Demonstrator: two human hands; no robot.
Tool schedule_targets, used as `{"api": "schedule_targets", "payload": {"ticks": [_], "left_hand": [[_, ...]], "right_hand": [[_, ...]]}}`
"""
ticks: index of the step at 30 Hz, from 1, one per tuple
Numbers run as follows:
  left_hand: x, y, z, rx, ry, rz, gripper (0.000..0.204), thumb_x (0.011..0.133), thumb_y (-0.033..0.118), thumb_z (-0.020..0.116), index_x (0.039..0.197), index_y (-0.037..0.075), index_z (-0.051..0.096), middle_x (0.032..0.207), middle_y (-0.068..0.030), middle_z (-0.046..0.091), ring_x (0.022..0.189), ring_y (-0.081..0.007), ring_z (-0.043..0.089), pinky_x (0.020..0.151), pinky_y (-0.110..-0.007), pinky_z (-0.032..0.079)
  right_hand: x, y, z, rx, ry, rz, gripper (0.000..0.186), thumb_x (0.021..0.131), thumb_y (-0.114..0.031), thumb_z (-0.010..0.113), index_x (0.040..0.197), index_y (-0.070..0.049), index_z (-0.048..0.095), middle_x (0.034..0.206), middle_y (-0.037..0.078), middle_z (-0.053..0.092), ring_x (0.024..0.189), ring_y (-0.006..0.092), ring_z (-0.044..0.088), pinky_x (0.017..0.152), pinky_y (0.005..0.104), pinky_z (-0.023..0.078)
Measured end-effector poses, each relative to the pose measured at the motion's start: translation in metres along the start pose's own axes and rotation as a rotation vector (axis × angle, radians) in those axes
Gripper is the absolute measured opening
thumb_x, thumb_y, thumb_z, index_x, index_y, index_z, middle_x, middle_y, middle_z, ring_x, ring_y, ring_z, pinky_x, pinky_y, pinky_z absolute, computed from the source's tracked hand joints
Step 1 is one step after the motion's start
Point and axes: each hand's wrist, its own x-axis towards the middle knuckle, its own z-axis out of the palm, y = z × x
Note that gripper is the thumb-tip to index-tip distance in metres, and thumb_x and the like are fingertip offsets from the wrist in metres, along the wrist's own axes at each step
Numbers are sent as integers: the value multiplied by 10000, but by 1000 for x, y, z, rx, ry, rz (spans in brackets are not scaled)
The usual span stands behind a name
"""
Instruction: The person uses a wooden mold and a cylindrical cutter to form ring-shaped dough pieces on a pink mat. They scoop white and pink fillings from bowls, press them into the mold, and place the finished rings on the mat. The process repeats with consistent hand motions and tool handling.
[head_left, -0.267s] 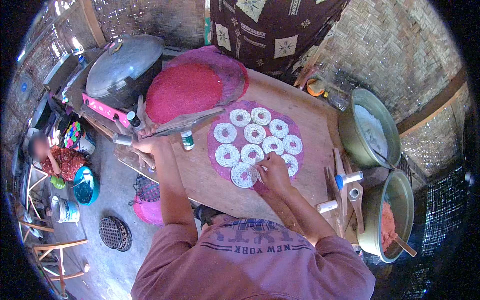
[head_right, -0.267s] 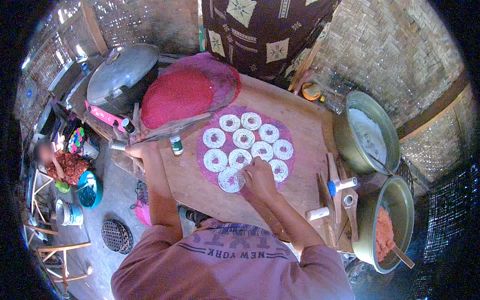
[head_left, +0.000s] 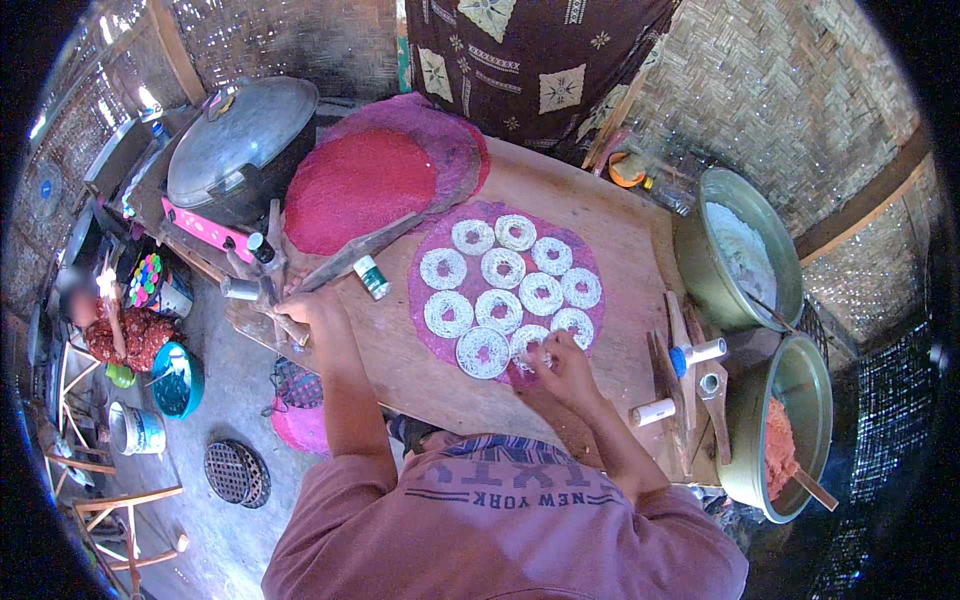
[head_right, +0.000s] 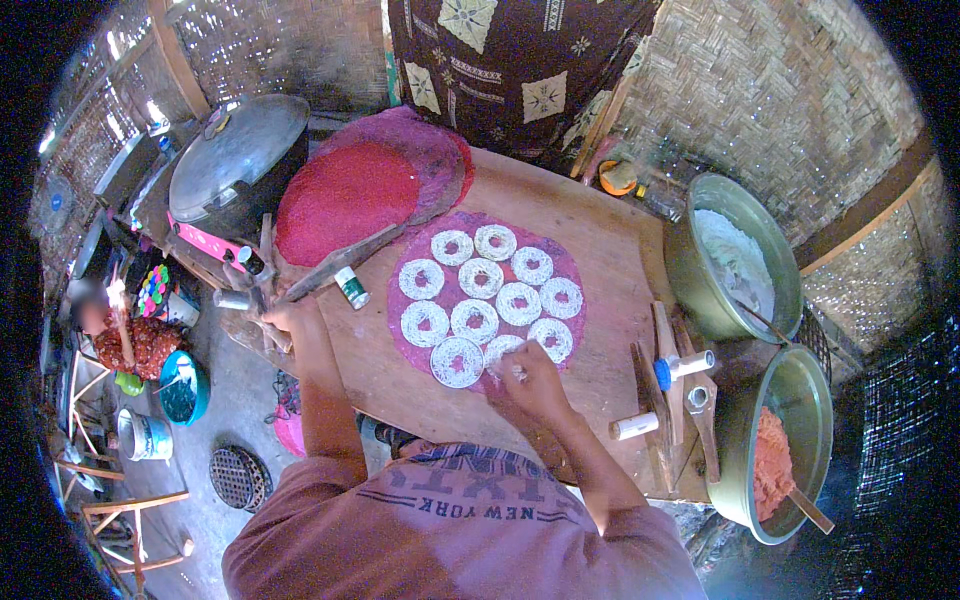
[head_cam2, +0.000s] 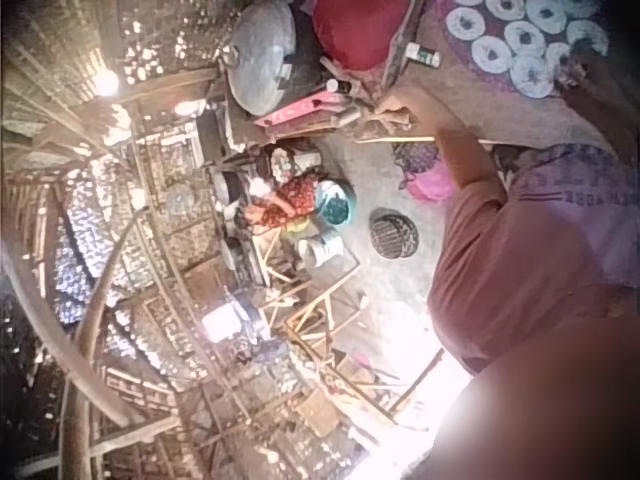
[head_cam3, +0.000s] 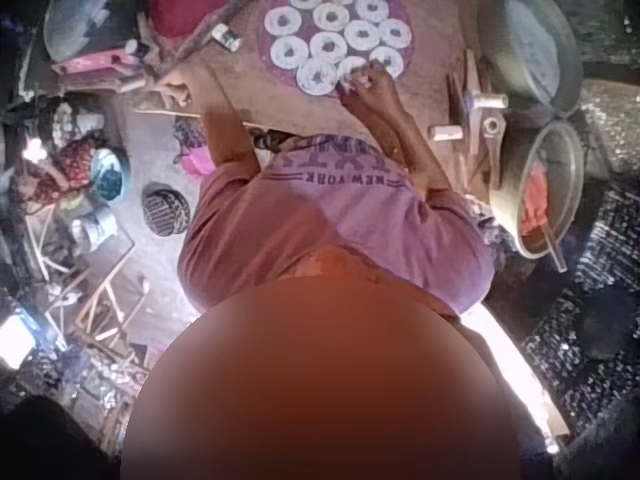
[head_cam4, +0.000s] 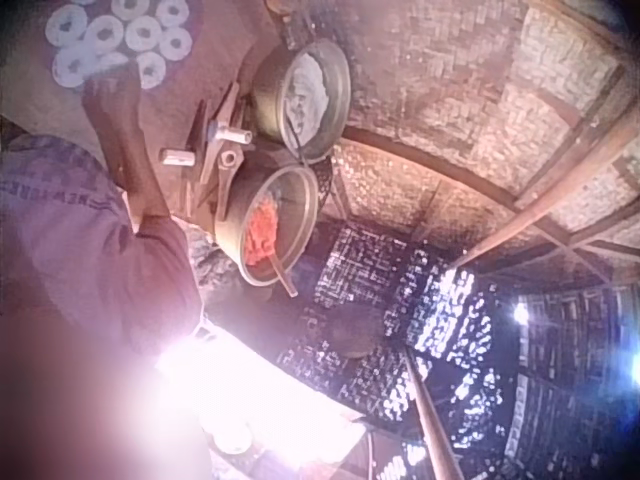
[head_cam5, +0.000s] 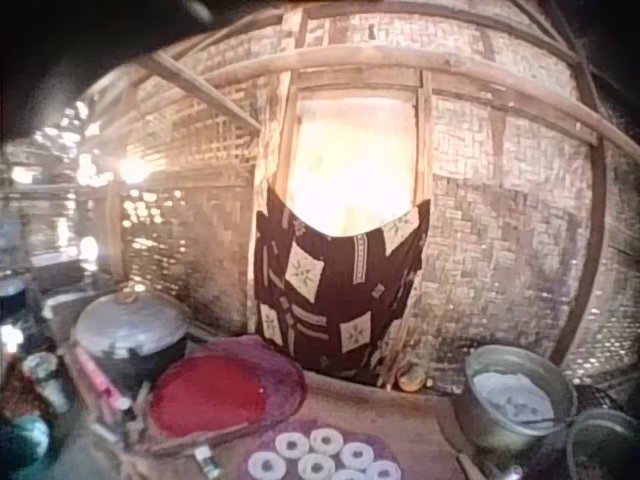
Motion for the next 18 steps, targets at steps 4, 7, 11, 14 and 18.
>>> {"api": "schedule_targets", "payload": {"ticks": [4, 7, 11, 14, 18], "left_hand": [[-11, -10, -58, 234, 339, -171, 404, 1027, 388, 300, 1033, 49, 520, 1025, -101, 543, 986, -233, 530, 955, -389, 406], [-33, -1, -80, 404, 244, -92, 357, 1014, 302, 402, 1174, 23, 556, 1144, -117, 583, 1102, -223, 514, 1033, -376, 351], [-52, 34, -89, 1092, -101, 126, 389, 991, 198, 476, 1334, 18, 504, 1243, -111, 578, 1176, -193, 494, 1057, -357, 334], [-42, 53, -82, 1082, -157, 138, 334, 985, 192, 484, 1246, 1, 568, 1159, -114, 610, 1090, -231, 554, 983, -352, 411], [-45, 67, -56, 1308, -328, 131, 367, 978, 228, 499, 1260, -1, 548, 1257, -139, 558, 1159, -240, 518, 1009, -374, 395]], "right_hand": [[-38, -5, -8, 68, -115, -9, 100, 858, -117, 642, 873, -31, 690, 865, 141, 589, 869, 279, 563, 784, 375, 454], [-47, -14, -13, 123, -158, -24, 81, 870, -91, 624, 867, -40, 687, 907, 118, 631, 907, 248, 556, 832, 366, 445], [-58, -12, -15, 168, -100, -17, 65, 862, -89, 628, 850, -63, 686, 900, 85, 668, 906, 231, 560, 841, 361, 448], [-59, 2, -14, 100, -97, -111, 82, 865, -123, 620, 891, -70, 677, 915, 95, 640, 907, 290, 571, 818, 398, 462], [-71, 17, -25, 19, 76, -148, 103, 840, -111, 619, 871, -30, 674, 874, 147, 641, 869, 340, 600, 799, 427, 480]]}}
